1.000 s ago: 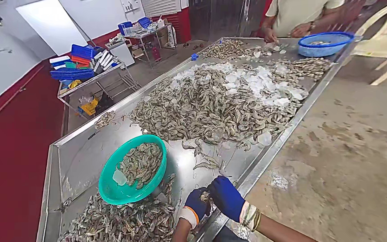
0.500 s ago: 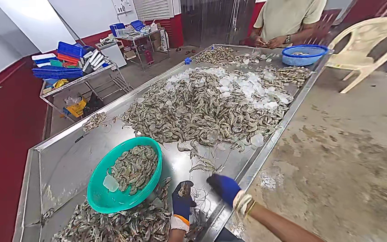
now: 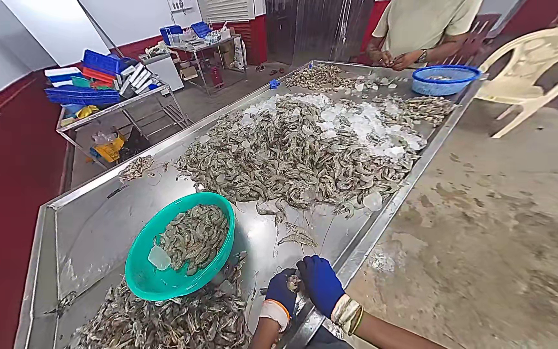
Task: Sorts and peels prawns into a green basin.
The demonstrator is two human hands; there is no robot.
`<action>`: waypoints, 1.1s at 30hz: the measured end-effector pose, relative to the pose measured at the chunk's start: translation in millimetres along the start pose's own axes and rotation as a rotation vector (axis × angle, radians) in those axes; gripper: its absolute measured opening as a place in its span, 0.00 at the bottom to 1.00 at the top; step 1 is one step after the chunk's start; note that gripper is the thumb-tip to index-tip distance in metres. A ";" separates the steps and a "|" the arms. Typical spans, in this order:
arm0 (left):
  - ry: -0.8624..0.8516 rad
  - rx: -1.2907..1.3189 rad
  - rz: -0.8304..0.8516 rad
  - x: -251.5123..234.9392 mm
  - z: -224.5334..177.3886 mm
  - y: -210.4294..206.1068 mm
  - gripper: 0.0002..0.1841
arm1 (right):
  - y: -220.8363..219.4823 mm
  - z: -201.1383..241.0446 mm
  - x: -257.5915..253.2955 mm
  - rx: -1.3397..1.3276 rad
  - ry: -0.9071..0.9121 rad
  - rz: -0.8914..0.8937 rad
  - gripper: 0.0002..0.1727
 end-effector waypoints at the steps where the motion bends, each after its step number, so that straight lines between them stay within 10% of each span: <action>1: 0.012 0.047 0.018 -2.3 3.0 -2.2 0.25 | 0.2 0.2 0.8 -0.008 0.029 -0.014 0.18; 13: -0.182 0.323 0.029 8.9 15.9 11.2 0.20 | 46.4 -47.3 -29.7 -0.109 -0.133 0.113 0.22; 21: -0.232 0.095 -0.458 20.3 12.4 18.5 0.20 | -16.4 7.3 -43.3 -0.084 -0.079 0.030 0.18; 24: -0.165 -0.018 -0.230 15.0 7.2 27.4 0.31 | -0.7 20.8 -8.0 -0.034 0.007 0.103 0.17; 33: -0.057 0.024 -0.047 16.2 -8.5 18.8 0.20 | 28.5 -7.9 -16.2 -0.118 -0.026 0.005 0.14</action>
Point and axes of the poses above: each hand's wrist, its own x-axis away from the middle knuckle, its own y-axis out of the back of the hand, z = x × y, the point moved 1 cm from there along -x, towards the middle knuckle, and after that the axes turned 4 degrees about x, right-handed, at the moved point
